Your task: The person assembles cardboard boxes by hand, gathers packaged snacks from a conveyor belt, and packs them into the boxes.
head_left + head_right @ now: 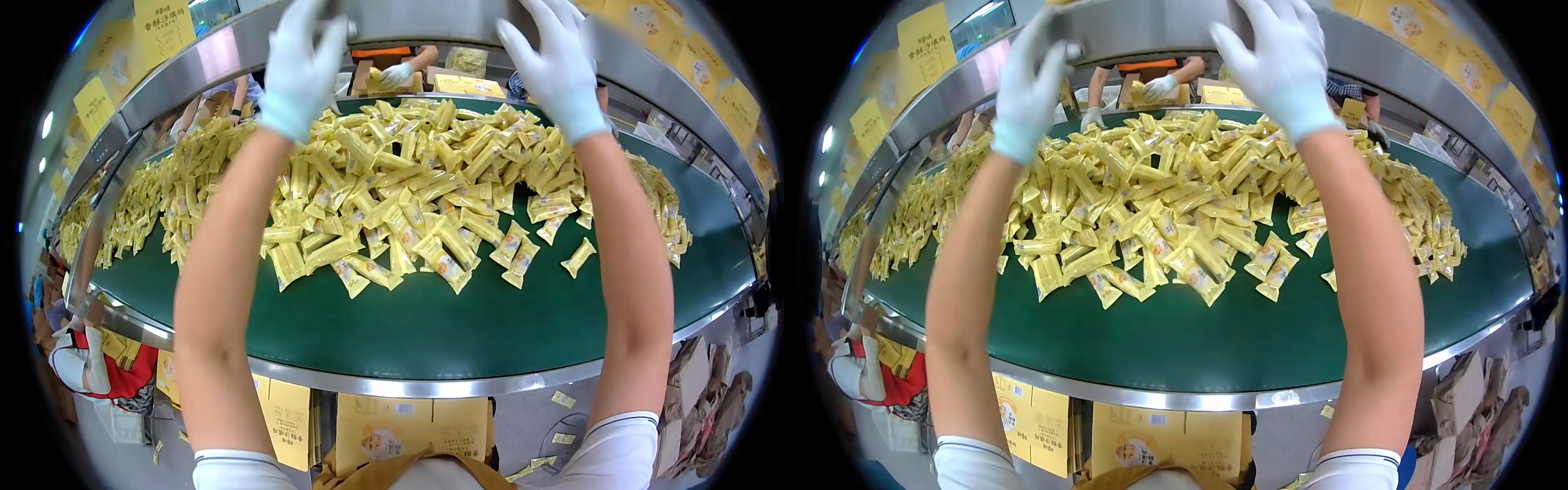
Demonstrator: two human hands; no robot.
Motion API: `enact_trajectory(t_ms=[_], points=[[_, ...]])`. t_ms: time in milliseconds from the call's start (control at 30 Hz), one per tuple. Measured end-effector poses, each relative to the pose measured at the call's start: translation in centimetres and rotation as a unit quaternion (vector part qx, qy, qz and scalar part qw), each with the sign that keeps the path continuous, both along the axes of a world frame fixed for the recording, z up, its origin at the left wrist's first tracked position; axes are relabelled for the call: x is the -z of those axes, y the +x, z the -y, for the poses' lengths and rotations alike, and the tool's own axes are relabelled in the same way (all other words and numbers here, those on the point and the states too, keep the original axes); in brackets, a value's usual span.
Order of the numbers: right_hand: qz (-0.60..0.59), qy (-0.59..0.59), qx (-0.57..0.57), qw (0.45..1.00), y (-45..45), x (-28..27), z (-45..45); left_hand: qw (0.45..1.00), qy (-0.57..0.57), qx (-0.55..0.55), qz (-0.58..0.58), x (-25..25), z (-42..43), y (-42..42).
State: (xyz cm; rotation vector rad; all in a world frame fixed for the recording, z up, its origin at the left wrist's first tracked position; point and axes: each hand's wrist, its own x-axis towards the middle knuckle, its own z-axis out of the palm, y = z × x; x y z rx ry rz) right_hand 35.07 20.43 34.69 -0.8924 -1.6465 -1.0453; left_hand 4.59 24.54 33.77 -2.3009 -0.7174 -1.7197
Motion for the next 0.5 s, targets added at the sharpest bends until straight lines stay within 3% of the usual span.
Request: enact_trajectory(t_ms=[33, 67, 100, 133, 200, 233, 300, 367, 433, 500], points=[[0.040, 0.112, -0.033, 0.992, 0.5, 2.2, -0.5, 0.999, 0.039, -0.013, -0.022, 3.6, -0.1, -0.2], [0.039, 0.065, -0.046, 0.996, 0.6, 5.2, 0.1, 0.996, 0.079, -0.027, -0.043, 7.2, -0.2, -0.4], [0.046, -0.041, -0.090, 0.994, 1.1, 8.8, 0.1, 0.999, -0.004, -0.006, -0.054, 11.5, 0.2, -0.6], [0.048, -0.176, -0.070, 0.981, 1.2, 11.8, 0.1, 0.982, -0.158, -0.066, -0.075, 15.7, -0.2, -1.0], [0.033, -0.365, 0.061, 0.928, 2.3, 20.4, -2.3, 0.903, -0.394, -0.141, -0.104, 22.7, -2.3, -1.0], [0.019, -0.440, 0.115, 0.890, 2.4, 23.8, -3.0, 0.825, -0.521, -0.174, -0.137, 24.2, -2.7, -0.5], [-0.125, -0.631, 0.141, 0.753, 2.7, 28.7, -5.3, 0.778, -0.569, -0.192, -0.187, 28.2, -4.7, -0.1], [-0.165, -0.673, 0.097, 0.715, 3.8, 33.7, -8.3, 0.760, -0.597, -0.190, -0.170, 29.0, -5.9, 1.4], [-0.064, -0.679, 0.152, 0.715, 2.0, 34.4, -9.3, 0.750, -0.603, -0.196, -0.188, 30.1, -7.3, 3.0], [-0.092, -0.654, 0.222, 0.718, 0.0, 36.1, -9.8, 0.748, -0.585, -0.207, -0.236, 31.3, -8.3, 4.0]])
